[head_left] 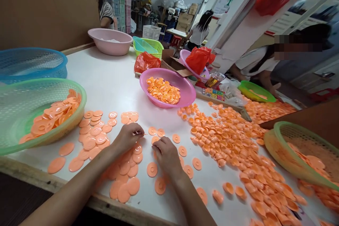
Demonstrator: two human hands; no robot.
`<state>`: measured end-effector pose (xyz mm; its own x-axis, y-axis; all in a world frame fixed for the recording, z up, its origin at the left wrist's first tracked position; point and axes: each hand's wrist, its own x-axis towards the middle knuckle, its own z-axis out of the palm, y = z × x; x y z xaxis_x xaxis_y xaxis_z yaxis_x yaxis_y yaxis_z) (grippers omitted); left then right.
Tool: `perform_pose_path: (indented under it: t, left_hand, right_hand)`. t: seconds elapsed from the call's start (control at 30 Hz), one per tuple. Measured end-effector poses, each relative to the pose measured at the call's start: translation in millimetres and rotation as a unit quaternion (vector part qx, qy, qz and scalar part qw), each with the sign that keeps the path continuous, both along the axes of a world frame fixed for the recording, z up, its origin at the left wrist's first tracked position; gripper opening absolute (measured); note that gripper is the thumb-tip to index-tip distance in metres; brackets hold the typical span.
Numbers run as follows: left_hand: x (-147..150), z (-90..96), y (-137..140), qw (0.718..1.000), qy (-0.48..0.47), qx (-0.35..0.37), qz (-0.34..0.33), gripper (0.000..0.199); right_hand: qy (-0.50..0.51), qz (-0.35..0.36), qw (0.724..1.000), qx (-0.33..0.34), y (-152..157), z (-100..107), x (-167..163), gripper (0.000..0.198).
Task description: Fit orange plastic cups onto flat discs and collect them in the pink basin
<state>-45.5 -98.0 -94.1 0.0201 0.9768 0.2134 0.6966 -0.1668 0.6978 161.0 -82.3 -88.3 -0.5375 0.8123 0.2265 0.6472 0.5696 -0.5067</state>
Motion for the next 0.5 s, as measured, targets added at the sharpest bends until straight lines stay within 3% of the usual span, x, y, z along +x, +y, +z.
perform_pose_path:
  t: [0.1, 0.2, 0.37, 0.5]
  left_hand:
    - [-2, -2.9, 2, 0.999, -0.004, 0.033, -0.031, 0.020]
    - [-8, -6.6, 0, 0.998, 0.009, 0.039, -0.057, 0.024]
    - [-20, -5.0, -14, 0.998, 0.056, -0.036, -0.001, 0.022]
    - [-20, 2.0, -26, 0.993, 0.082, -0.081, 0.006, 0.017]
  right_hand:
    - [-0.006, 0.028, 0.999, -0.040, -14, -3, -21, 0.009]
    - [-0.018, 0.005, 0.997, -0.076, -24, -6, -38, 0.012]
    - [0.099, -0.044, 0.982, -0.155, -23, -7, -40, 0.015]
    - [0.059, -0.031, 0.991, -0.116, -20, -5, -37, 0.010]
